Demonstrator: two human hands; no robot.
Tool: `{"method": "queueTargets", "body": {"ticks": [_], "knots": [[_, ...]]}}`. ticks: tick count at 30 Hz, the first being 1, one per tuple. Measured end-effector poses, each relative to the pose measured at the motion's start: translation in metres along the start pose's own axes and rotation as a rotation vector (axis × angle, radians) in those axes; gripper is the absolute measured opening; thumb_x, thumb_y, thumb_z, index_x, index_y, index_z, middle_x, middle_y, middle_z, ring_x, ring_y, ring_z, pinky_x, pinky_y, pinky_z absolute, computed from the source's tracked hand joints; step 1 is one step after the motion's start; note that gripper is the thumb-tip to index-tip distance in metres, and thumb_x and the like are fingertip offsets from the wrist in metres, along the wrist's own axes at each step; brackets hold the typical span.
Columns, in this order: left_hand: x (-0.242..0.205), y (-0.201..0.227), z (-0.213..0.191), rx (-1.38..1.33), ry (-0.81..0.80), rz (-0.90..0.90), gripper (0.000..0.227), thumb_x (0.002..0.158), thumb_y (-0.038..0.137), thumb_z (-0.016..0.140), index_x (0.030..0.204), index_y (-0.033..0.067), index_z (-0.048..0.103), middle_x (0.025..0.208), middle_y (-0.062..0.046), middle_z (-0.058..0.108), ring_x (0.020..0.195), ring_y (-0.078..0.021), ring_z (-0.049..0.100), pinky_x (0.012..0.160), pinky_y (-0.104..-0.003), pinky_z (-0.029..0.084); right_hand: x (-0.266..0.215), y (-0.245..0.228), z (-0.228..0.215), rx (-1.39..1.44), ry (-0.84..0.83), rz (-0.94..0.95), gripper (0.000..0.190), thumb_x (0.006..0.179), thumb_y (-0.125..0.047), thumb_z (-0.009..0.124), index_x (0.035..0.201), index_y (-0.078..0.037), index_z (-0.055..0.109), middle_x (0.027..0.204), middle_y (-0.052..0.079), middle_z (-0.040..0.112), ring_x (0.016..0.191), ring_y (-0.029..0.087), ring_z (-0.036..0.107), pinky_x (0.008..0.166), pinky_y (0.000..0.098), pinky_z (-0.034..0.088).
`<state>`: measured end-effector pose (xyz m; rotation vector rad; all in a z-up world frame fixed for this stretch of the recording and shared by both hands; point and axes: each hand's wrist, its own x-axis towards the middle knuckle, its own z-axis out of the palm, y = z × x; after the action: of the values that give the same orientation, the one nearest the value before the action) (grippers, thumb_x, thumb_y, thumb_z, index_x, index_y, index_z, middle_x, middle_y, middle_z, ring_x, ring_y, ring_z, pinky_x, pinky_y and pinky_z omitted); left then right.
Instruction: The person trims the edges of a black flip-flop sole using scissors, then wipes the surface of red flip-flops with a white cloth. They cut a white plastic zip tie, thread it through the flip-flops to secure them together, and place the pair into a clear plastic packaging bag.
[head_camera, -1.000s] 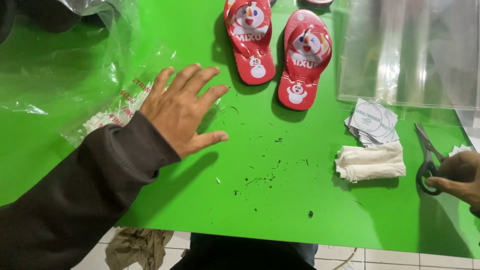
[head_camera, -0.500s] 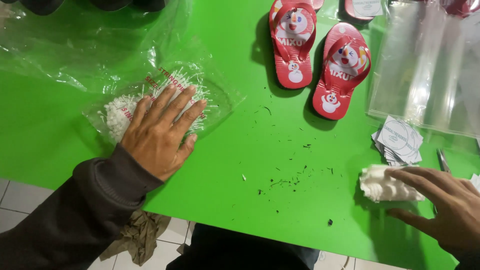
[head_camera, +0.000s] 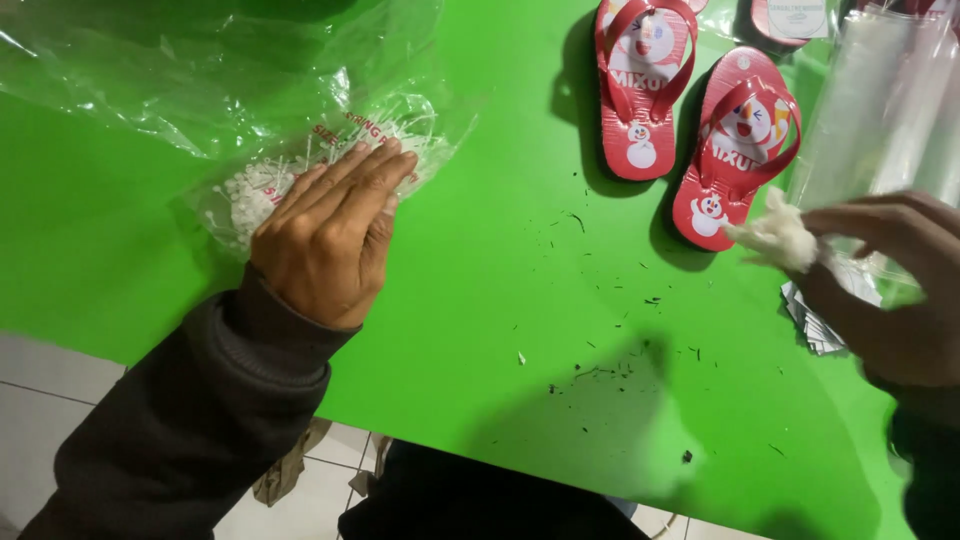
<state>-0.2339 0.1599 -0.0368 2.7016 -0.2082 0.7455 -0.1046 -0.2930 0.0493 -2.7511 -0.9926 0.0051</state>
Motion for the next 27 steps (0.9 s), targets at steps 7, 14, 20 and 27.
{"method": "queueTargets", "body": {"ticks": [7,14,20,27], "knots": [[-0.003,0.001,0.005,0.066,0.034,0.015,0.032,0.108,0.018,0.054,0.136,0.0099,0.069,0.131,-0.014,0.073,0.121,-0.0339,0.071,0.106,-0.050,0.054,0.141,-0.118,0.072,-0.286,0.201,-0.692,0.023,0.098,-0.007,0.077,0.120,-0.006,0.073,0.101,0.011,0.075,0.077,0.023,0.073,0.062,0.0360,0.065],[-0.003,-0.001,0.004,0.079,0.024,0.034,0.033,0.108,0.019,0.054,0.137,0.0116,0.068,0.132,-0.013,0.074,0.121,-0.0341,0.071,0.105,-0.051,0.054,0.067,-0.120,0.071,-0.201,0.031,-0.780,0.038,0.087,0.004,0.073,0.123,-0.007,0.068,0.102,0.011,0.072,0.074,0.020,0.068,0.054,0.0327,0.063],[-0.004,-0.001,-0.016,0.089,-0.065,0.094,0.064,0.106,0.053,0.043,0.145,0.0043,0.057,0.142,-0.020,0.067,0.128,-0.0373,0.066,0.111,-0.052,0.050,-0.028,-0.082,0.035,0.020,-0.325,-0.624,0.034,0.086,-0.010,0.070,0.120,-0.011,0.071,0.108,0.011,0.076,0.087,0.024,0.075,0.077,0.0390,0.065],[0.077,0.047,-0.021,0.054,-0.056,0.302,0.061,0.105,0.054,0.060,0.144,0.0068,0.055,0.138,-0.019,0.068,0.119,-0.0359,0.068,0.100,-0.054,0.055,0.009,-0.059,0.021,-0.130,-0.099,-0.450,0.028,0.090,-0.020,0.069,0.118,-0.019,0.070,0.103,0.008,0.076,0.076,0.023,0.075,0.056,0.0380,0.065]]}}
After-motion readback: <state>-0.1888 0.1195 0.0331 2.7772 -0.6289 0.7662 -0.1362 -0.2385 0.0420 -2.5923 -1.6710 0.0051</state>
